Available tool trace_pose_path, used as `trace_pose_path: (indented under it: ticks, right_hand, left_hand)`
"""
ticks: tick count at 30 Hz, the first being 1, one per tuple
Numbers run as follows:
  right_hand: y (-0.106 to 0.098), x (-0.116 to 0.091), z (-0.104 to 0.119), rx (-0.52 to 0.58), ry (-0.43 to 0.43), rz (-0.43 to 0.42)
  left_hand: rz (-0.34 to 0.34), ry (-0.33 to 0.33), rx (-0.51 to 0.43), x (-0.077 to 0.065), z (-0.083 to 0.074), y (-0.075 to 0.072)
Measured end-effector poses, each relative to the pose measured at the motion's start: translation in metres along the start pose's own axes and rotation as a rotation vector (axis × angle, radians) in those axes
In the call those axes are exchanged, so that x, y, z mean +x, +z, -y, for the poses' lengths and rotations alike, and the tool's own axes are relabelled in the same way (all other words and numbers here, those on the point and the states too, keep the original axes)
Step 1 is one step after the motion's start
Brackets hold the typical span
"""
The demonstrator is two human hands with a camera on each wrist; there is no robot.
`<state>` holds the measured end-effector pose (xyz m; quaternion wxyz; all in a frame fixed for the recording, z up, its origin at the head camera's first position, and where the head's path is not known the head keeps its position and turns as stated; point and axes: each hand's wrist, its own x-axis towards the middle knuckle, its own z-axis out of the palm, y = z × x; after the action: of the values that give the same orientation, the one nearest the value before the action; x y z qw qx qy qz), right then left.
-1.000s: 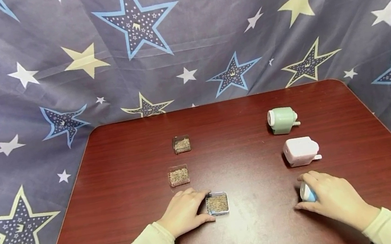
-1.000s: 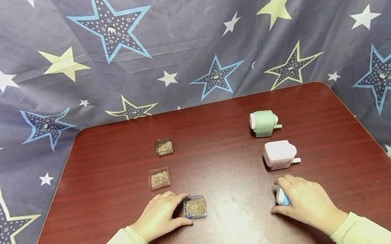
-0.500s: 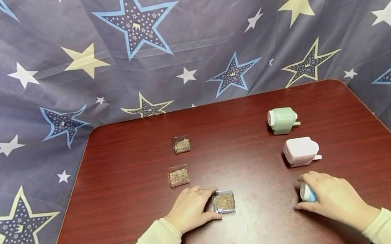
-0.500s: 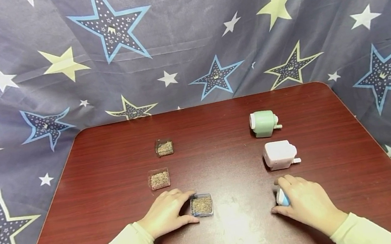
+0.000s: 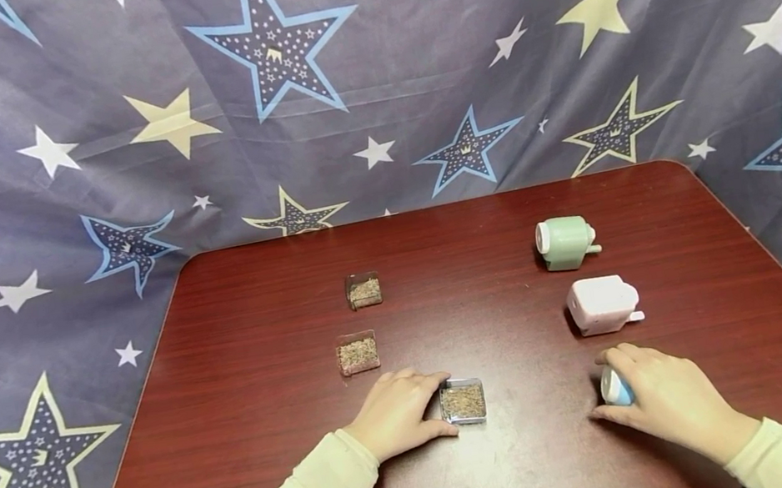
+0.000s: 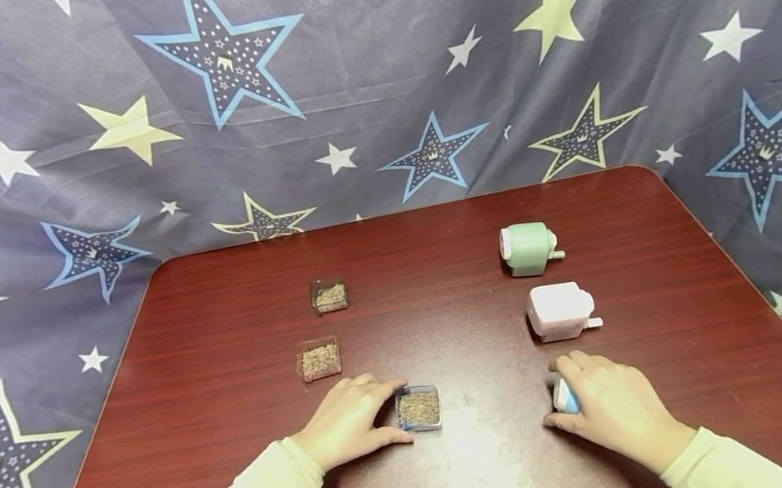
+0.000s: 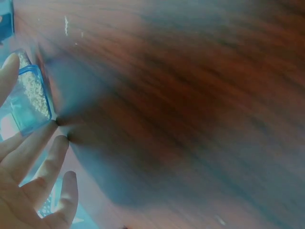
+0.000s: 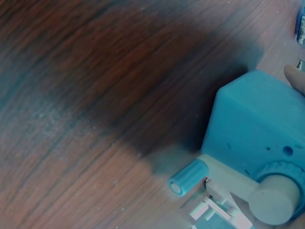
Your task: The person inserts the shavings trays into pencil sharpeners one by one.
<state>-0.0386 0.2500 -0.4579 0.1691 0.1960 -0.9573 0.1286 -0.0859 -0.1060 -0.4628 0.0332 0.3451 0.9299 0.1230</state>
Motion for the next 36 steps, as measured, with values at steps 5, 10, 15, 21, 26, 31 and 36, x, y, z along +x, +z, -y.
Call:
trace_pose_path:
  ticks: [5,10,15,21,26,31,36]
  right_hand:
    - [0.001,0.0,0.0,-0.008,-0.014,-0.017]
    - [0.001,0.0,-0.001,-0.009,-0.017,-0.023]
    - [0.001,-0.001,0.0,0.004,-0.006,-0.017]
    - [0.0,0.0,0.0,0.006,-0.007,-0.02]
    - [-0.001,0.001,0.001,0.009,0.012,0.002]
    - [-0.001,0.001,0.0,0.006,0.023,0.028]
    - [0.0,0.0,0.0,0.002,0.02,0.016]
  left_hand:
    - [0.017,0.005,0.01,0.006,-0.003,0.001]
    - [0.025,0.007,0.013,0.01,-0.005,0.003]
    - [0.032,0.013,0.02,0.015,-0.007,0.006]
    - [0.041,0.043,0.032,0.023,-0.011,0.004]
    - [0.046,0.067,0.029,0.029,-0.014,0.004]
    - [0.058,0.067,0.031,0.034,-0.016,0.005]
    - [0.064,0.057,0.027,0.038,-0.019,0.009]
